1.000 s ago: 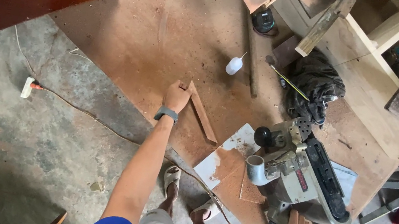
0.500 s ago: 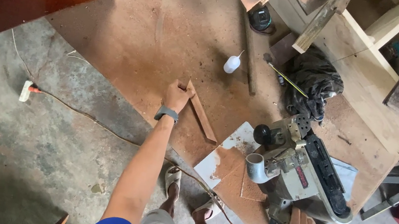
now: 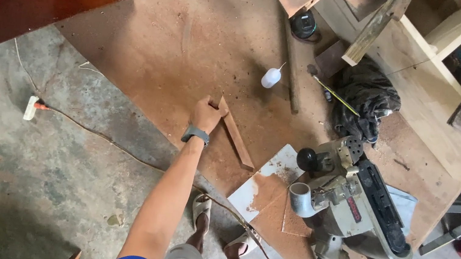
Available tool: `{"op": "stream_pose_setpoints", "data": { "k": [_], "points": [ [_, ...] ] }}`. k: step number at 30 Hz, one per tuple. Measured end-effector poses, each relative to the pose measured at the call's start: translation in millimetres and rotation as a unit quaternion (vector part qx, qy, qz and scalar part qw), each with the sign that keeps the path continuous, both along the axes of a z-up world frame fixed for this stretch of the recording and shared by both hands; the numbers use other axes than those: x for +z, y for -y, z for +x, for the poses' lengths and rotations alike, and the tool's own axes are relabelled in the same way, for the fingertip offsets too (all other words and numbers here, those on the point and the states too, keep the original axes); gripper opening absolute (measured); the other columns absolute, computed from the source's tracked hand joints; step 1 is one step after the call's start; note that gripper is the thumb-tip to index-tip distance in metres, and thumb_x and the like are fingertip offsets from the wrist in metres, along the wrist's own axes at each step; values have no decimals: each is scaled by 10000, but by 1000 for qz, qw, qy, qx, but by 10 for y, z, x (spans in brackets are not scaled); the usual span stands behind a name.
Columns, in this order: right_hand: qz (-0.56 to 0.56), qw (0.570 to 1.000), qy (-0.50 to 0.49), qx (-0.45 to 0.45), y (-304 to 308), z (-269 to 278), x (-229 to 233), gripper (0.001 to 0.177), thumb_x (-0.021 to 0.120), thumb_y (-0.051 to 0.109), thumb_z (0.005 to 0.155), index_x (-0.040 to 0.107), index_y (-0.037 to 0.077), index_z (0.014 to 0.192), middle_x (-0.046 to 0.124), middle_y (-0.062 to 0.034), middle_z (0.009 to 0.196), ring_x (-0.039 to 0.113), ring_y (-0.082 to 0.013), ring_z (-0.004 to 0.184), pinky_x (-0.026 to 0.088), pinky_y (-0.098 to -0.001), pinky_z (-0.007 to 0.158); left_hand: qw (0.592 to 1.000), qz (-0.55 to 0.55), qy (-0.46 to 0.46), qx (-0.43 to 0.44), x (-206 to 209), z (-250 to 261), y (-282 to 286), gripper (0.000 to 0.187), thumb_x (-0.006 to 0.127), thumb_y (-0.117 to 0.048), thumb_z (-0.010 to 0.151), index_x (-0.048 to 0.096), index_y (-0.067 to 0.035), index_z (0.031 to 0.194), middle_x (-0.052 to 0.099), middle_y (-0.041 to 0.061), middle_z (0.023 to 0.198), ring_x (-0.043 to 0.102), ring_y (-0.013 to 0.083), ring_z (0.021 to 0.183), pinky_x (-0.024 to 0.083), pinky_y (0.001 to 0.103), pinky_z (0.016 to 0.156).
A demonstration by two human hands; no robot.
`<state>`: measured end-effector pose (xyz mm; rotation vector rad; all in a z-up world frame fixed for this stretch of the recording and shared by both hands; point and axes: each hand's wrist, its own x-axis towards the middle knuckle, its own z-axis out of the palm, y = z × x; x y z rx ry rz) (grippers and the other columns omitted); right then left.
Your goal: Sanding a small wooden piece using a belt sander and applying wood glue to join components.
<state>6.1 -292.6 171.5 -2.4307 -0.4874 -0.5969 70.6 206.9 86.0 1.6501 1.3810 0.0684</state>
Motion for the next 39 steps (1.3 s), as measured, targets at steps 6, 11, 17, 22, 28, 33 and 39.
{"op": "stream_pose_setpoints", "data": {
  "k": [6, 11, 17, 22, 28, 33, 39],
  "points": [
    [17, 986, -48, 157, 239, -440, -1213, 521, 637, 473, 761, 669, 186, 1195, 672, -164, 1262, 698, -251, 1054, 577, -379, 871, 1000, -26, 7, -10, 7, -15, -26, 380, 756, -443, 858, 480, -191, 788, 572, -2, 727, 536, 203, 688, 396, 387, 630],
    [78, 952, -235, 179, -1519, -334, -170, 648, 562, 0, 681, 621, 62, 1323, 605, -144, 1378, 552, -318, 1339, 433, -455, 1146, 1000, 3, 0, -10, -11, 16, -9, 391, 868, -416, 760, 556, -179, 768, 667, 22, 776, 630, 241, 741, 476, 411, 625],
    [225, 890, -358, 170, -2739, 609, -572, 777, 558, 18, 756, 353, -14, 1505, 493, -290, 1425, 509, -441, 1343, 461, -555, 1106, 1000, -2, 10, -14, 58, -16, -38, 319, 865, -315, 749, 650, -125, 888, 748, 110, 917, 705, 348, 927, 534, 472, 753],
    [454, 746, -487, 11, -3456, 1208, -521, 677, 617, 141, 967, 290, 159, 1559, 353, -209, 1529, 395, -405, 1431, 369, -597, 1141, 999, -18, 34, -20, -227, -65, -93, 392, 877, -432, 704, 690, -190, 951, 758, 43, 944, 724, 293, 1019, 573, 427, 848],
    [335, 859, -382, 62, -4009, 1875, -1300, 993, 844, -3, 844, 209, 53, 1606, 365, -361, 1488, 465, -505, 1375, 427, -611, 1133, 998, -48, -31, -27, -210, -4, -131, 401, 771, -491, 815, 705, -225, 1108, 748, 40, 1129, 691, 311, 1141, 536, 472, 960],
    [250, 915, -315, 33, -4276, 2237, -1685, 1115, 990, 271, 734, 303, 199, 1609, 389, -202, 1590, 431, -415, 1444, 382, -519, 1216, 998, -58, 14, -31, 84, -48, -139, 393, 811, -287, 795, 682, -97, 1114, 758, 144, 1063, 703, 386, 1106, 556, 508, 908],
    [170, 931, -321, -31, -4373, 2294, -1595, 573, 825, 279, 880, 532, 279, 1372, 552, -137, 1324, 569, -362, 1304, 491, -469, 1111, 1000, -10, 6, -26, -240, -25, -137, 379, 798, -485, 739, 648, -168, 880, 753, 54, 818, 751, 312, 891, 590, 424, 759]
  ]
}}
